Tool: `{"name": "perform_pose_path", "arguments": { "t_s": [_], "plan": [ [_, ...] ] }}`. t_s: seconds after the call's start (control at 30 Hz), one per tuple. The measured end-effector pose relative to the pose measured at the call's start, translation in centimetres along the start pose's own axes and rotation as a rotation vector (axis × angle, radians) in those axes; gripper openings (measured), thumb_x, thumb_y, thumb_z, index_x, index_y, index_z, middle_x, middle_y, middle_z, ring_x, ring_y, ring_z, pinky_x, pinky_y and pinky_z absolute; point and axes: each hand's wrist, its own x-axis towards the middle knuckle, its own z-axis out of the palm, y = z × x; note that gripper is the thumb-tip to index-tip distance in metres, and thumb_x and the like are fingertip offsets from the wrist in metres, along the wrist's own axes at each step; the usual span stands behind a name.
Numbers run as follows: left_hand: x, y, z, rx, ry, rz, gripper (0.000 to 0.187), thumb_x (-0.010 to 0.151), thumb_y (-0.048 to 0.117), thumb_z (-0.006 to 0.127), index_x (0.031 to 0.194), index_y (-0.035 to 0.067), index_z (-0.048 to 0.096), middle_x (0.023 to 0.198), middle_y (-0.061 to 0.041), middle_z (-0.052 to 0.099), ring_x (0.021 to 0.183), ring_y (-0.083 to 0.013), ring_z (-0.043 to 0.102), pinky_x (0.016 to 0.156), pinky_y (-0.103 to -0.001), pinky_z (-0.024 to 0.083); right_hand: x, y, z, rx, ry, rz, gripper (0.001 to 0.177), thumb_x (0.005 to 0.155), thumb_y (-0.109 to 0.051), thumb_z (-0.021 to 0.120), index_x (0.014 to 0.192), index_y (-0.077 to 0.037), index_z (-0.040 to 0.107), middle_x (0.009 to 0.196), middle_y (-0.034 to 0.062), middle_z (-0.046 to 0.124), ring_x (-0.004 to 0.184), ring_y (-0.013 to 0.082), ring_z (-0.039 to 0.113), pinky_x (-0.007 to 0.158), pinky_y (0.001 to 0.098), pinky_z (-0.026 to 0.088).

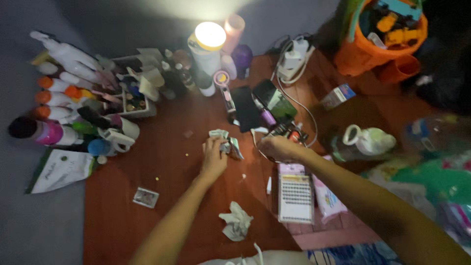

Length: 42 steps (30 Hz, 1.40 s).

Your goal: The person organizes cosmetic items on a cluttered wooden table. They pick up bottles, tubes, and small containers, place them into a white organizer and a white mug, and repeatedly move items between the table surface and the organizer.

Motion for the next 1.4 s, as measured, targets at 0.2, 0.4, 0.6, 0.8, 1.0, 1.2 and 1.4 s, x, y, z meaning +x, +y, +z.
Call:
{"name": "perform_pose_path", "arguments": {
  "t_s": [0.2, 0.4, 0.6, 0.8, 1.0, 1.2, 1.4],
  "plan": [
    [-4.6, 0.0, 8.6, -0.250, -0.170, 0.084, 0.034, 0.086, -0.003, 0.060, 0.116, 0.012, 0.066, 0.114, -0.011, 0.066, 0.108, -0.0276, 0.065, 0.095, -0.039, 0.054, -8.8, -3.2, 1.5, -0.383, -0.203, -0.060, 0.039, 0.085, -0.024, 0.073, 0.123, -0.025, 0.068, 0.133, 0.0069, 0.060, 0.122, 0.0356, 0.053, 0.097, 0.0559, 0.043],
    [-12.2, 0.8, 19.4, -0.731, -0.663, -0.315, 0.055, 0.086, 0.008, 0.077, 0.133, 0.004, 0.047, 0.110, -0.009, 0.061, 0.096, -0.0164, 0.060, 0.083, -0.032, 0.055, -12.2, -5.6, 2.1, -0.609, 0.028, -0.242, 0.043, 0.072, -0.029, 0.078, 0.114, -0.032, 0.068, 0.138, 0.0016, 0.055, 0.135, 0.0361, 0.044, 0.102, 0.0658, 0.035],
    [-14.1, 4.5, 24.0, -0.854, -0.599, -0.463, 0.055, 0.082, 0.001, 0.077, 0.131, -0.002, 0.053, 0.114, -0.011, 0.067, 0.104, -0.0198, 0.065, 0.090, -0.035, 0.058, -10.7, -4.4, 2.5, -0.825, -0.110, -0.256, 0.036, 0.077, -0.030, 0.077, 0.111, -0.028, 0.066, 0.121, 0.0003, 0.057, 0.130, 0.0316, 0.047, 0.103, 0.0714, 0.033],
    [-13.7, 7.7, 20.0, -0.879, -0.611, -0.486, 0.057, 0.086, 0.008, 0.075, 0.138, 0.001, 0.053, 0.126, -0.008, 0.068, 0.114, -0.0198, 0.065, 0.101, -0.035, 0.052, -10.1, -5.7, 0.3, -0.791, -0.192, -0.280, 0.052, 0.071, -0.029, 0.082, 0.120, -0.034, 0.067, 0.126, -0.0012, 0.056, 0.130, 0.0357, 0.044, 0.099, 0.0686, 0.037],
    [-12.8, 9.9, 16.5, -0.801, -0.502, -0.604, 0.057, 0.094, 0.008, 0.065, 0.145, 0.007, 0.040, 0.127, -0.009, 0.064, 0.113, -0.0205, 0.063, 0.098, -0.037, 0.053, -8.5, -8.5, -2.4, -0.624, -0.166, -0.163, 0.069, 0.064, -0.035, 0.090, 0.128, -0.027, 0.064, 0.136, 0.0052, 0.052, 0.130, 0.0375, 0.043, 0.100, 0.0596, 0.040],
    [-11.4, 6.3, 9.2, -0.893, -0.251, -0.661, 0.044, 0.097, 0.015, 0.063, 0.136, 0.006, 0.045, 0.123, -0.013, 0.068, 0.109, -0.0211, 0.068, 0.093, -0.037, 0.057, -4.9, -7.3, -3.2, -0.153, 0.618, -0.180, 0.085, 0.066, -0.037, 0.090, 0.138, -0.014, 0.051, 0.128, 0.0155, 0.059, 0.117, 0.0353, 0.056, 0.099, 0.0493, 0.047],
    [-10.4, 1.6, -0.5, -0.815, 0.036, -0.629, 0.055, 0.097, 0.024, 0.063, 0.145, 0.012, 0.039, 0.132, -0.010, 0.066, 0.120, -0.0212, 0.064, 0.102, -0.038, 0.052, 0.4, -10.5, 2.6, 0.852, -0.036, 0.382, 0.085, 0.093, -0.019, 0.074, 0.166, -0.027, 0.030, 0.129, 0.0237, 0.063, 0.108, 0.0509, 0.030, 0.082, 0.0487, 0.033]
  ]
}}
